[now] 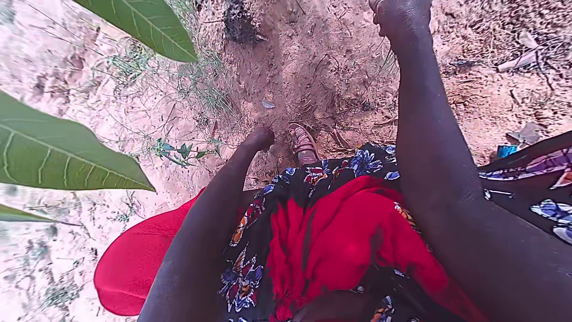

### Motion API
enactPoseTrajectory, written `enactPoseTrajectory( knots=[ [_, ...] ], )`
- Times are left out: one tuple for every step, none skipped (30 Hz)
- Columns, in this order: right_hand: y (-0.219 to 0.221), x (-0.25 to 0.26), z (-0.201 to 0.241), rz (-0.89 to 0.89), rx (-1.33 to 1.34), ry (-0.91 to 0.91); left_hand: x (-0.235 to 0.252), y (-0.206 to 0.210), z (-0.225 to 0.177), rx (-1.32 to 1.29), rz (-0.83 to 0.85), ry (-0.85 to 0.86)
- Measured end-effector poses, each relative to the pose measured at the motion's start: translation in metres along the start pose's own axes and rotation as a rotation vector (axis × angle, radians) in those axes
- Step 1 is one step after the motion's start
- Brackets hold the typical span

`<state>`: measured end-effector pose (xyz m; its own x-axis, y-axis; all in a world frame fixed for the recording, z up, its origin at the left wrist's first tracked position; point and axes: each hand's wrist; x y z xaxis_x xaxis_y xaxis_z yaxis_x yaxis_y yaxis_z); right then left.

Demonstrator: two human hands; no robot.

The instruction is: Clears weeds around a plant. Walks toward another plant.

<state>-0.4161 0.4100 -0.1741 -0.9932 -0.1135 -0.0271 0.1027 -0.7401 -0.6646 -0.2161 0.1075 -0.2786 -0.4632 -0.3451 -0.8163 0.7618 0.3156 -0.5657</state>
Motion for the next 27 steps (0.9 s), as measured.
enactPoseTrajectory(
  knots=[
    [0.002, 0.0, 0.001, 0.011, -0.026, 0.015, -0.003, -0.004, 0.0, -0.058, -0.038, 0.005],
    [0.006, -0.002, 0.005, 0.031, -0.047, 0.02, -0.006, -0.01, -0.002, -0.116, -0.069, 0.003],
    [0.012, -0.006, 0.01, 0.067, -0.063, 0.013, -0.009, -0.015, -0.005, -0.198, -0.109, 0.013],
    [0.02, -0.013, 0.015, 0.122, -0.072, -0.005, -0.013, -0.02, -0.009, -0.294, -0.156, 0.042],
    [0.032, -0.019, 0.02, 0.177, -0.072, -0.04, -0.018, -0.025, -0.015, -0.38, -0.194, 0.069],
    [0.045, -0.027, 0.024, 0.245, -0.081, -0.081, -0.022, -0.029, -0.021, -0.434, -0.235, 0.09],
    [0.058, -0.037, 0.029, 0.32, -0.105, -0.118, -0.027, -0.03, -0.027, -0.453, -0.272, 0.105],
    [0.069, -0.049, 0.037, 0.4, -0.153, -0.151, -0.03, -0.028, -0.033, -0.46, -0.315, 0.125],
    [0.078, -0.061, 0.045, 0.481, -0.206, -0.183, -0.033, -0.022, -0.038, -0.459, -0.339, 0.152],
    [0.088, -0.073, 0.051, 0.526, -0.211, -0.226, -0.033, -0.012, -0.042, -0.462, -0.347, 0.194],
    [0.099, -0.084, 0.055, 0.56, -0.196, -0.268, -0.026, 0.001, -0.044, -0.446, -0.367, 0.235],
    [0.112, -0.093, 0.057, 0.582, -0.174, -0.313, -0.024, 0.012, -0.046, -0.413, -0.359, 0.245],
    [0.124, -0.102, 0.058, 0.605, -0.169, -0.35, -0.029, 0.019, -0.048, -0.384, -0.334, 0.242],
    [0.136, -0.108, 0.058, 0.656, -0.179, -0.368, -0.036, 0.025, -0.048, -0.397, -0.336, 0.242],
    [0.15, -0.112, 0.053, 0.714, -0.197, -0.393, -0.045, 0.028, -0.048, -0.442, -0.346, 0.234],
    [0.163, -0.113, 0.047, 0.757, -0.214, -0.418, -0.055, 0.025, -0.046, -0.506, -0.343, 0.208],
    [0.174, -0.113, 0.039, 0.782, -0.231, -0.431, -0.062, 0.019, -0.043, -0.556, -0.325, 0.163],
    [0.179, -0.114, 0.035, 0.8, -0.241, -0.408, -0.064, 0.013, -0.038, -0.57, -0.336, 0.099],
    [0.179, -0.114, 0.032, 0.793, -0.235, -0.366, -0.065, 0.005, -0.03, -0.572, -0.359, 0.034],
    [0.175, -0.113, 0.03, 0.758, -0.197, -0.312, -0.065, -0.003, -0.02, -0.569, -0.372, -0.016],
    [0.17, -0.11, 0.029, 0.694, -0.148, -0.257, -0.066, -0.011, -0.009, -0.567, -0.379, -0.054],
    [0.166, -0.105, 0.027, 0.62, -0.098, -0.196, -0.068, -0.018, 0.004, -0.546, -0.378, -0.094],
    [0.161, -0.099, 0.027, 0.557, -0.066, -0.134, -0.069, -0.025, 0.015, -0.519, -0.35, -0.138],
    [0.155, -0.091, 0.026, 0.509, -0.034, -0.095, -0.07, -0.031, 0.026, -0.497, -0.313, -0.181],
    [0.152, -0.082, 0.022, 0.47, -0.013, -0.076, -0.071, -0.035, 0.034, -0.473, -0.273, -0.206],
    [0.151, -0.074, 0.015, 0.437, 0.028, -0.062, -0.072, -0.038, 0.04, -0.446, -0.244, -0.208],
    [0.152, -0.067, 0.007, 0.413, 0.078, -0.041, -0.072, -0.041, 0.044, -0.407, -0.223, -0.214]
  ],
)
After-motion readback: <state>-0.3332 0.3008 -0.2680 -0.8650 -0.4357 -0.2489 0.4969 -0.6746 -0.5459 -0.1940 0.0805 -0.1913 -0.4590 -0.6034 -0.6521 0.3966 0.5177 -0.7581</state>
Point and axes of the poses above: each hand's wrist, its own x-axis towards the middle knuckle, its own y-axis out of the palm, z = x × y, and after that the axes turned 13 degrees about -y, right-handed
